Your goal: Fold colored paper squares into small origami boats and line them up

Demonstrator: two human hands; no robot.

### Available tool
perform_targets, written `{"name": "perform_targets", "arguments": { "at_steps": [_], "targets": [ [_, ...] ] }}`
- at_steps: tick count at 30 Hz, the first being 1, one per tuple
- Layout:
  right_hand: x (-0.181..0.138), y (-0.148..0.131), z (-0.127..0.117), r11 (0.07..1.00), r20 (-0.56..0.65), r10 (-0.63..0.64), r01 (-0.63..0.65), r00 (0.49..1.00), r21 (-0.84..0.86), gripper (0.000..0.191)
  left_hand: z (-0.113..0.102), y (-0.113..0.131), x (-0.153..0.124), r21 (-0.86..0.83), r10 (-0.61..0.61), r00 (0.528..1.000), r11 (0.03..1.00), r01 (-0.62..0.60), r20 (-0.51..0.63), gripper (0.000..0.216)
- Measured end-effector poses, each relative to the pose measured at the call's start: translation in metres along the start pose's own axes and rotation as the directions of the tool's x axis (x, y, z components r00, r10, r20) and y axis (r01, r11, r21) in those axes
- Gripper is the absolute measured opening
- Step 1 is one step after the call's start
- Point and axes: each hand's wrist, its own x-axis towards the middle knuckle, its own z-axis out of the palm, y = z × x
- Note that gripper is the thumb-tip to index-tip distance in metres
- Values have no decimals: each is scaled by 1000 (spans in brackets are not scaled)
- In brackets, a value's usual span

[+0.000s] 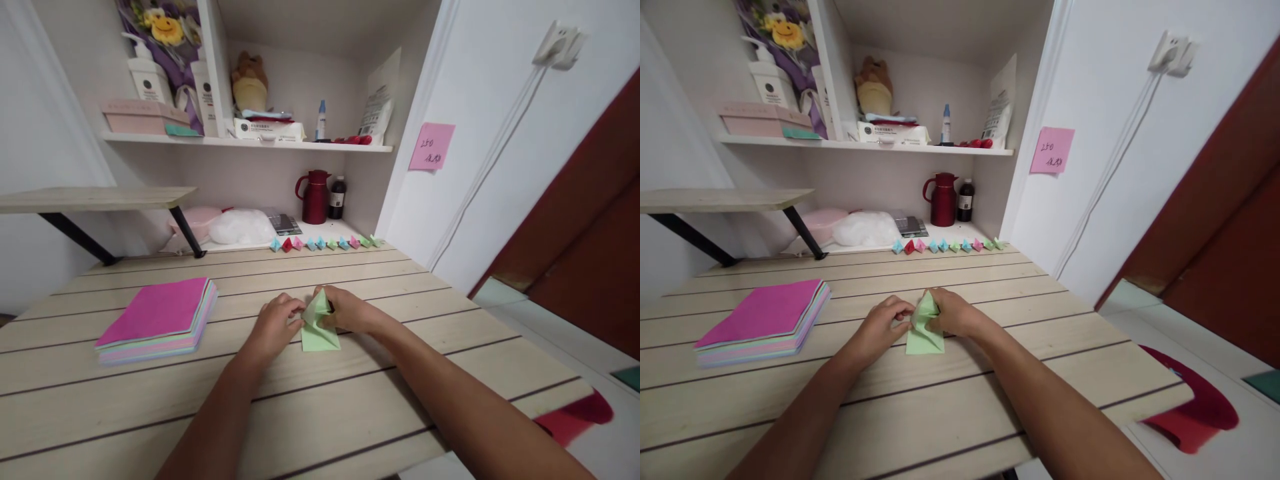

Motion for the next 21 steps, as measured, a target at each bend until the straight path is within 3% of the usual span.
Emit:
{"name": "perform_targets", "arguments": {
  "at_steps": [12, 17, 21],
  "targets": [
    [3, 5, 4, 971, 22, 11, -16, 1000, 237, 43, -4, 2, -5, 310, 80, 989, 944, -115, 124, 35],
    [-16, 5, 6, 982, -32, -185, 186, 982, 37, 37, -4, 8, -9, 383, 113, 982, 909, -164, 153, 37],
    [-26, 10, 10, 967, -87, -251, 253, 964, 12, 42, -2, 9, -11, 403, 130, 976, 895, -191, 175, 44]
  ]
}}
